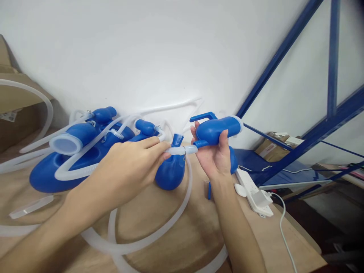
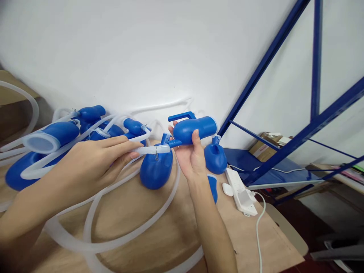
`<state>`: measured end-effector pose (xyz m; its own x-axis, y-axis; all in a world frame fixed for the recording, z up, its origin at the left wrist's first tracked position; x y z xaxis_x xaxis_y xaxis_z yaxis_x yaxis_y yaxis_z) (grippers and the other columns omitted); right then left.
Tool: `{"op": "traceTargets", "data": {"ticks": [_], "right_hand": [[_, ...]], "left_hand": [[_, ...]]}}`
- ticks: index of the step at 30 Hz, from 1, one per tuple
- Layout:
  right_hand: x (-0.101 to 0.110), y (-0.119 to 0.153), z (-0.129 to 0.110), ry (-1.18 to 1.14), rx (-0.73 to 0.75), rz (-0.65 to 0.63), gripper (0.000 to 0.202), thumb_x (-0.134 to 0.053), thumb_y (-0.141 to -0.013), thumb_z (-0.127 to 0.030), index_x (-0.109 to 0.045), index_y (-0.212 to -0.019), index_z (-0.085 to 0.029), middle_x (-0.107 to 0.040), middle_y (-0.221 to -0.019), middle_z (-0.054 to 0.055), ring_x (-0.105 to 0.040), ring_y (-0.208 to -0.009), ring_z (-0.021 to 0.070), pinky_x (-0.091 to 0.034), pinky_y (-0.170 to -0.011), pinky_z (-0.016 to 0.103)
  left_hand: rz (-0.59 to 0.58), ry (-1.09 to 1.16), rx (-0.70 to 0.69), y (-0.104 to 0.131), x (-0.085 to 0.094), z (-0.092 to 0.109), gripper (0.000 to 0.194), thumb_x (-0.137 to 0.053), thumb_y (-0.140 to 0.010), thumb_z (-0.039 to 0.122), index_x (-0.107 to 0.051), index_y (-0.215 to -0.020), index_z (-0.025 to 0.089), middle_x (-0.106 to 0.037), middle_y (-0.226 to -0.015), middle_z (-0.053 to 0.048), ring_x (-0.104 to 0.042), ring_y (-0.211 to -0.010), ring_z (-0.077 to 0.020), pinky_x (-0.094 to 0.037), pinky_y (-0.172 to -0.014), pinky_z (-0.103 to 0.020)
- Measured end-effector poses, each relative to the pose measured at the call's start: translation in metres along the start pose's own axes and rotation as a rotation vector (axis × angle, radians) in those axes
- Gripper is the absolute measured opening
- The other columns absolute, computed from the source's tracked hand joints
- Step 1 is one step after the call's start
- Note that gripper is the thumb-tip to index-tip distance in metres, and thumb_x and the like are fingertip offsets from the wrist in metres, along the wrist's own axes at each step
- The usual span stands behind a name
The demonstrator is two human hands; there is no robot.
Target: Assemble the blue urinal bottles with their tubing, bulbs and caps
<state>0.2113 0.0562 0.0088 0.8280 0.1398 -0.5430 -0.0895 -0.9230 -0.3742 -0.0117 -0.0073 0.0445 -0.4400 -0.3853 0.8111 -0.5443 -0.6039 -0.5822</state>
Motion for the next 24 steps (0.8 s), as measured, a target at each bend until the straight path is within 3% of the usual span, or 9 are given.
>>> {"op": "traceTargets", "data": {"ticks": [3,8,11,14,18,24], "right_hand": [[-0.005,0.001,0.001,-0.013,0.019,-0.010,0.048,-0.089,-0.074,-0.064,-0.079,-0.104,-0.028,-0.080,-0.121,0.002,-0.072,-0.124,0.0236,-0.065,-0.093,0.034],[-0.011,0.004,0.002,-0.003,0.029,-0.059,0.056,-0.088,-0.072,-0.069,-0.080,-0.108,-0.027,-0.078,-0.129,0.002,-0.068,-0.130,0.0220,-0.064,-0.096,0.031],[-0.013,0.008,-0.001,0.000,0.050,-0.067,0.058,-0.084,-0.073,-0.073,-0.078,-0.109,-0.029,-0.076,-0.131,0.002,-0.067,-0.132,0.0248,-0.064,-0.099,0.038],[-0.015,0.010,-0.006,-0.016,0.058,-0.045,0.057,-0.074,-0.078,-0.081,-0.077,-0.107,-0.032,-0.079,-0.121,0.002,-0.069,-0.127,0.0289,-0.064,-0.099,0.050],[-0.014,0.010,-0.012,0.019,0.105,0.013,0.046,-0.070,-0.083,-0.075,-0.074,-0.101,-0.032,-0.080,-0.104,0.003,-0.073,-0.116,0.0306,-0.064,-0.096,0.057],[-0.011,0.012,-0.010,-0.040,0.135,0.042,0.050,-0.077,-0.075,-0.065,-0.072,-0.108,-0.029,-0.081,-0.104,0.005,-0.073,-0.122,0.0343,-0.062,-0.100,0.059]], "left_hand": [[0.081,-0.002,-0.011,0.002,0.004,0.002,0.032,-0.044,-0.111,0.036,-0.072,-0.117,0.022,-0.072,-0.096,-0.002,-0.069,-0.075,-0.0198,-0.039,-0.058,-0.032],[0.116,-0.040,-0.014,0.003,0.005,0.001,0.033,-0.043,-0.111,0.034,-0.073,-0.113,0.020,-0.072,-0.093,-0.003,-0.067,-0.070,-0.0197,-0.032,-0.055,-0.033],[0.132,-0.044,-0.023,0.003,0.005,0.000,0.031,-0.044,-0.110,0.034,-0.072,-0.111,0.020,-0.072,-0.093,-0.003,-0.067,-0.071,-0.0199,-0.032,-0.056,-0.032],[0.131,-0.041,-0.037,0.003,0.003,0.001,0.029,-0.045,-0.109,0.031,-0.071,-0.118,0.021,-0.073,-0.096,-0.004,-0.068,-0.074,-0.0203,-0.034,-0.058,-0.031],[0.088,-0.038,-0.047,0.002,0.001,0.003,0.035,-0.042,-0.108,0.026,-0.065,-0.133,0.022,-0.072,-0.104,-0.005,-0.065,-0.070,-0.0193,-0.035,-0.058,-0.031],[0.040,0.011,-0.086,0.000,0.001,0.007,0.048,-0.038,-0.112,0.053,-0.053,-0.148,0.025,-0.071,-0.109,-0.005,-0.070,-0.077,-0.0220,-0.039,-0.058,-0.032]]}}
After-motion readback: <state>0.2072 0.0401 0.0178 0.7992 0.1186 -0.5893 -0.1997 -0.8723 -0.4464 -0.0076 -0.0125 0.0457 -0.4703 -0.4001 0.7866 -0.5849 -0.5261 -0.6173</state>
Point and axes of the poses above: each hand's wrist, its own y-axis away from the middle knuckle, its own x-axis out of the back of the hand, z = x × y, the point moved 5 cm from there along -y, towards the middle knuckle
